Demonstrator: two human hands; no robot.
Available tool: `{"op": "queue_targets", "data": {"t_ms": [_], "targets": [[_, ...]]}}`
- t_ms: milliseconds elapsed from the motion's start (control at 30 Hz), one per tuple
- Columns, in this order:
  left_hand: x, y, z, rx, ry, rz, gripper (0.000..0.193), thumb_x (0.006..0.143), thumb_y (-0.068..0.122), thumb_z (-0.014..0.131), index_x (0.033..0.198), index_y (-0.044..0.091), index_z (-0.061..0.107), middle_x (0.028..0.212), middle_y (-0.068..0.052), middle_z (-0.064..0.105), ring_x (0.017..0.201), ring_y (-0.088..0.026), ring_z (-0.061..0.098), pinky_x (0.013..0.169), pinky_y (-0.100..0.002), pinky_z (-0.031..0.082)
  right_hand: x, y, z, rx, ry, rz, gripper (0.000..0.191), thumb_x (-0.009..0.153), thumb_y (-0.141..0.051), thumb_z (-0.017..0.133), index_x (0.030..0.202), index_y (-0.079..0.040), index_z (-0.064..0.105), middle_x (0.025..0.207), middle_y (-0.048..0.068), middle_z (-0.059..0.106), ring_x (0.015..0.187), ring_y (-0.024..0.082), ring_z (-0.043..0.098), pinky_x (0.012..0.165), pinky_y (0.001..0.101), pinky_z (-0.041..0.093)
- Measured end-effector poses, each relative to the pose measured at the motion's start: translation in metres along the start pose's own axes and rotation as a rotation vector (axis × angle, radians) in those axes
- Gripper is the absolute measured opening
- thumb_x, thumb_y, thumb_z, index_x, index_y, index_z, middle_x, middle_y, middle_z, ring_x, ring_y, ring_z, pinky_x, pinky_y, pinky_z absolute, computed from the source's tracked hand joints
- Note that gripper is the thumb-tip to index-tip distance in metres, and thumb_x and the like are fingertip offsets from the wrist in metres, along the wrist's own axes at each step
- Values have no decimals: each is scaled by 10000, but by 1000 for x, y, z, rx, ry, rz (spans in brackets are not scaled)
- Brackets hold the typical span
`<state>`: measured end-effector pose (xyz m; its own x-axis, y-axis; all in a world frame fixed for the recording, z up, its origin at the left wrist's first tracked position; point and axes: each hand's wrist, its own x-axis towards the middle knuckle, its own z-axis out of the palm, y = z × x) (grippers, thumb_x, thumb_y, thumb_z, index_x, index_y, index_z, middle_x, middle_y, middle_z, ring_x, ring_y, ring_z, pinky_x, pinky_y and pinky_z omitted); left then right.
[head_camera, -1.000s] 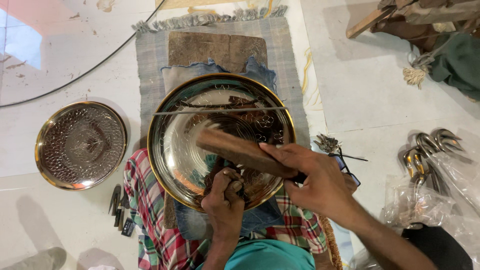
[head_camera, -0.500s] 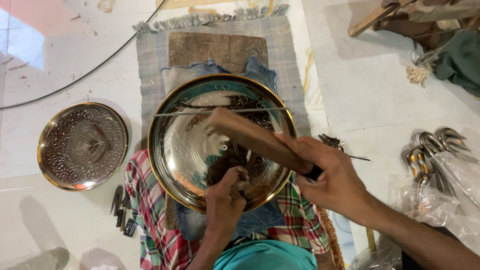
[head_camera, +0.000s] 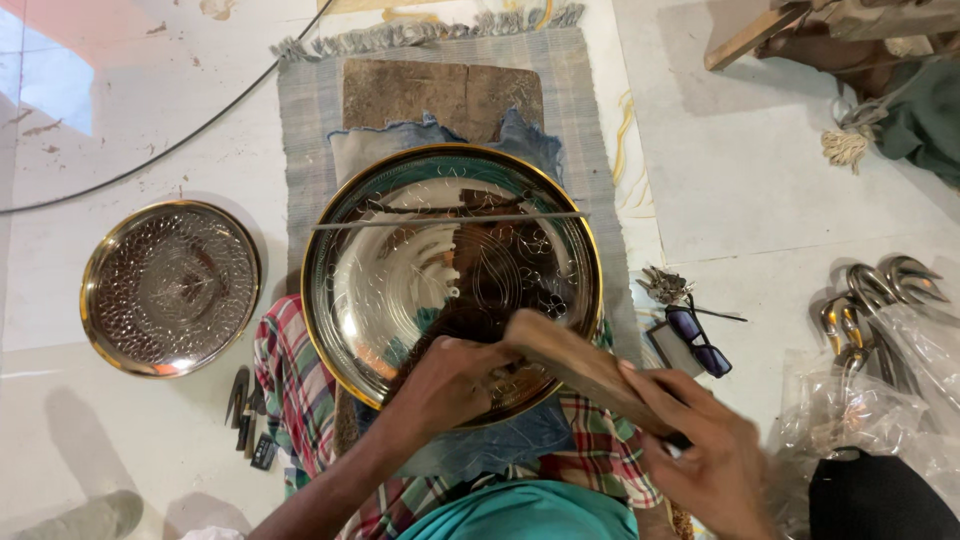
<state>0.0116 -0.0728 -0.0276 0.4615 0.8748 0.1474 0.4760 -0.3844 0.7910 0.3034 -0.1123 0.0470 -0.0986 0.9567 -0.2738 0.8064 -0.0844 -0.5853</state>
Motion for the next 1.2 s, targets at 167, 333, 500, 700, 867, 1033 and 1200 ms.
{"op": "queue_targets", "data": {"t_ms": [167, 333, 500, 700, 867, 1033, 1200], "targets": [[15, -5, -4, -2, -250, -28, 580, 798, -128, 573, 1255, 207, 697, 853, -70, 774, 569, -179, 685, 444, -299, 561, -31, 18, 32, 234, 41, 139, 790, 694, 86, 766, 1445, -124, 637, 1188, 146, 751, 1063, 210, 749, 844, 302, 572], [32, -2, -18, 94, -383, 2, 692, 668, -135, 614, 1269, 197, 698, 679, -121, 723, 510, -224, 642, 483, -391, 508, -44, 45, 82, 755, 235, 113, 789, 637, 183, 631, 1409, 32, 571, 1353, 221, 659, 1245, 264, 651, 993, 315, 502], [46, 5, -30, 52, -416, 175, 683, 633, -141, 624, 1230, 177, 719, 731, -115, 729, 555, -258, 654, 532, -425, 509, -64, 84, 112, 626, 232, 14, 791, 609, 166, 665, 1392, 83, 581, 1362, 265, 654, 1362, 328, 561, 1119, 359, 355], [52, 6, -35, 54, -468, 240, 646, 666, -131, 649, 1219, 193, 736, 666, -122, 702, 567, -263, 659, 577, -437, 514, -75, 108, 124, 530, 394, -169, 725, 704, 7, 768, 1392, 68, 546, 1341, 274, 639, 1262, 329, 646, 1080, 381, 495], [48, -1, -28, 97, -530, 157, 697, 697, -148, 602, 1283, 217, 695, 645, -106, 695, 516, -235, 635, 496, -387, 517, -70, 87, 118, 294, 451, -50, 682, 682, 44, 684, 1357, -47, 645, 1254, 230, 717, 1007, 222, 775, 819, 290, 583], [32, -4, -18, 131, -287, 109, 526, 719, -67, 641, 1190, 160, 705, 685, -71, 721, 523, -155, 602, 473, -313, 474, -36, 46, 83, 692, 456, -278, 625, 774, 65, 696, 1375, -96, 639, 1231, 200, 688, 1158, 244, 703, 1003, 318, 550], [9, 7, -5, 83, -189, -270, 509, 800, -80, 577, 1210, 197, 696, 786, -52, 752, 443, -182, 635, 374, -330, 504, -6, 30, 27, 250, 124, -61, 774, 665, 42, 770, 1396, -176, 639, 1285, 129, 712, 991, 190, 729, 823, 272, 571]]}}
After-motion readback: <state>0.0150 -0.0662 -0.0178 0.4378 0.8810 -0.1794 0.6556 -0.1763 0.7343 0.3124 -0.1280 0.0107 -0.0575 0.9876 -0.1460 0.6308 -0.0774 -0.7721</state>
